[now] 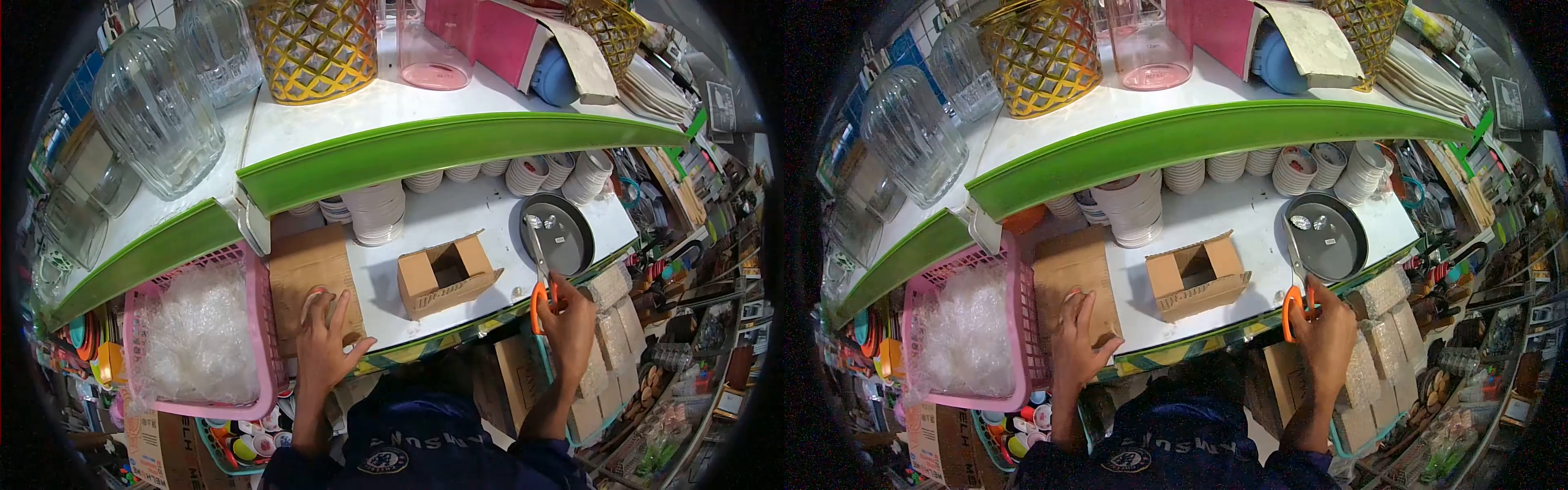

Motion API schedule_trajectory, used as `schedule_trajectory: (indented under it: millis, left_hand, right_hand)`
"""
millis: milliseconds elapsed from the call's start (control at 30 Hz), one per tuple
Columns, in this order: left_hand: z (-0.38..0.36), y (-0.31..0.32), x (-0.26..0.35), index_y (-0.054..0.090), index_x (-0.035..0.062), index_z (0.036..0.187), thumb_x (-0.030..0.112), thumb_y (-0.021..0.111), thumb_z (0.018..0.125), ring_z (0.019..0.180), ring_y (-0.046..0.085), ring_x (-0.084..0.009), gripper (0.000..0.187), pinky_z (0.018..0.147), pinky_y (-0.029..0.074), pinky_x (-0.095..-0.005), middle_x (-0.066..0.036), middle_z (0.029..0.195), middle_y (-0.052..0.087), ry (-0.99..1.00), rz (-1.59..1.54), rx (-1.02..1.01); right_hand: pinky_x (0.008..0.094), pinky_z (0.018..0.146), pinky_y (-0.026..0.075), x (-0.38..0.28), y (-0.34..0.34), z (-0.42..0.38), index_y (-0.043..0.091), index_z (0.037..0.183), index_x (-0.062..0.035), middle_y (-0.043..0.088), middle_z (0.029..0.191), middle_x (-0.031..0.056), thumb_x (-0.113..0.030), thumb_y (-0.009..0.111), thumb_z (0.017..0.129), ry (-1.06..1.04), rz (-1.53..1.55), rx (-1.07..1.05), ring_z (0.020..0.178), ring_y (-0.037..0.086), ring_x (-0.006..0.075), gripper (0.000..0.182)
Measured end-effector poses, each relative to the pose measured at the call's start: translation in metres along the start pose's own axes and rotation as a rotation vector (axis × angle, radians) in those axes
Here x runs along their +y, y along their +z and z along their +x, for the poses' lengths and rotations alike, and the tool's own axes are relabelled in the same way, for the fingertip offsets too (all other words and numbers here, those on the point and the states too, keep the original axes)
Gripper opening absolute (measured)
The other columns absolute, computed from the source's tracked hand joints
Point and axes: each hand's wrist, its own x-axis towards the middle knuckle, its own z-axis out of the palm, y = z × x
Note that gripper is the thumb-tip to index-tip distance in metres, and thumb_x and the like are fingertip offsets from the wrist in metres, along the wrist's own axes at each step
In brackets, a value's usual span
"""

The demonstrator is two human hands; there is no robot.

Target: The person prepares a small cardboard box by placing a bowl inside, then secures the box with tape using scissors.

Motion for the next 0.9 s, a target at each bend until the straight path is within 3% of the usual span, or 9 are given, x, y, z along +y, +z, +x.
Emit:
schedule_trajectory:
  millis: [100, 233, 500, 567, 767, 900]
  left_hand:
    - [0.004, -0.001, 0.000, 0.044, 0.0118, 0.142, 0.047, 0.076, 0.074, 0.120, 0.047, -0.0431, 0.083, 0.093, 0.045, -0.0514, -0.023, 0.128, 0.046, -0.037, 0.067, -0.050]
    - [0.004, 0.006, -0.007, 0.043, 0.0118, 0.143, 0.048, 0.074, 0.076, 0.118, 0.049, -0.0398, 0.083, 0.095, 0.042, -0.0499, -0.024, 0.127, 0.048, -0.079, -0.032, -0.113]
    - [0.000, 0.011, -0.014, 0.043, 0.0052, 0.142, 0.046, 0.073, 0.076, 0.120, 0.047, -0.0383, 0.083, 0.098, 0.038, -0.0492, -0.022, 0.130, 0.050, -0.022, 0.032, -0.096]
    - [-0.001, 0.012, -0.011, 0.043, 0.0029, 0.141, 0.044, 0.074, 0.076, 0.123, 0.045, -0.0383, 0.083, 0.099, 0.037, -0.0492, -0.021, 0.131, 0.049, -0.017, 0.030, -0.086]
    - [-0.005, 0.025, 0.020, 0.043, -0.0004, 0.138, 0.039, 0.077, 0.075, 0.130, 0.040, -0.0392, 0.082, 0.107, 0.033, -0.0493, -0.022, 0.133, 0.046, -0.049, -0.392, 0.083]
    - [-0.005, 0.043, 0.034, 0.042, 0.0007, 0.138, 0.049, 0.074, 0.077, 0.131, 0.040, -0.0409, 0.085, 0.108, 0.033, -0.0517, -0.022, 0.135, 0.046, 0.092, -0.590, 0.170]
  right_hand:
    - [0.0399, 0.065, 0.052, 0.011, 0.015, 0.004, 0.068, 0.116, -0.0043, 0.067, 0.078, 0.0224, -0.022, 0.077, 0.076, 0.004, -0.143, -0.024, 0.068, 0.069, 0.0329, 0.044]
    - [0.0420, 0.065, 0.052, 0.029, 0.045, 0.017, 0.068, 0.117, -0.0074, 0.066, 0.079, 0.0235, -0.023, 0.075, 0.077, -0.015, -0.177, -0.124, 0.072, 0.067, 0.0367, 0.043]
    - [0.0430, 0.065, 0.051, 0.046, 0.087, 0.027, 0.069, 0.110, -0.0039, 0.065, 0.075, 0.0232, -0.015, 0.071, 0.078, -0.178, -0.145, -0.116, 0.071, 0.065, 0.0381, 0.033]
    - [0.0431, 0.068, 0.051, 0.051, 0.095, 0.030, 0.068, 0.108, -0.0015, 0.065, 0.081, 0.0234, -0.011, 0.070, 0.079, -0.224, -0.130, -0.074, 0.076, 0.065, 0.0380, 0.031]
    - [0.0434, 0.074, 0.052, 0.047, 0.107, 0.033, 0.066, 0.111, 0.0017, 0.062, 0.096, 0.0231, -0.003, 0.067, 0.079, -0.290, -0.120, -0.005, 0.085, 0.063, 0.0381, 0.032]
    - [0.0427, 0.075, 0.051, 0.039, 0.105, 0.031, 0.065, 0.113, 0.0030, 0.059, 0.096, 0.0227, -0.002, 0.067, 0.080, -0.280, -0.086, -0.032, 0.086, 0.062, 0.0372, 0.033]
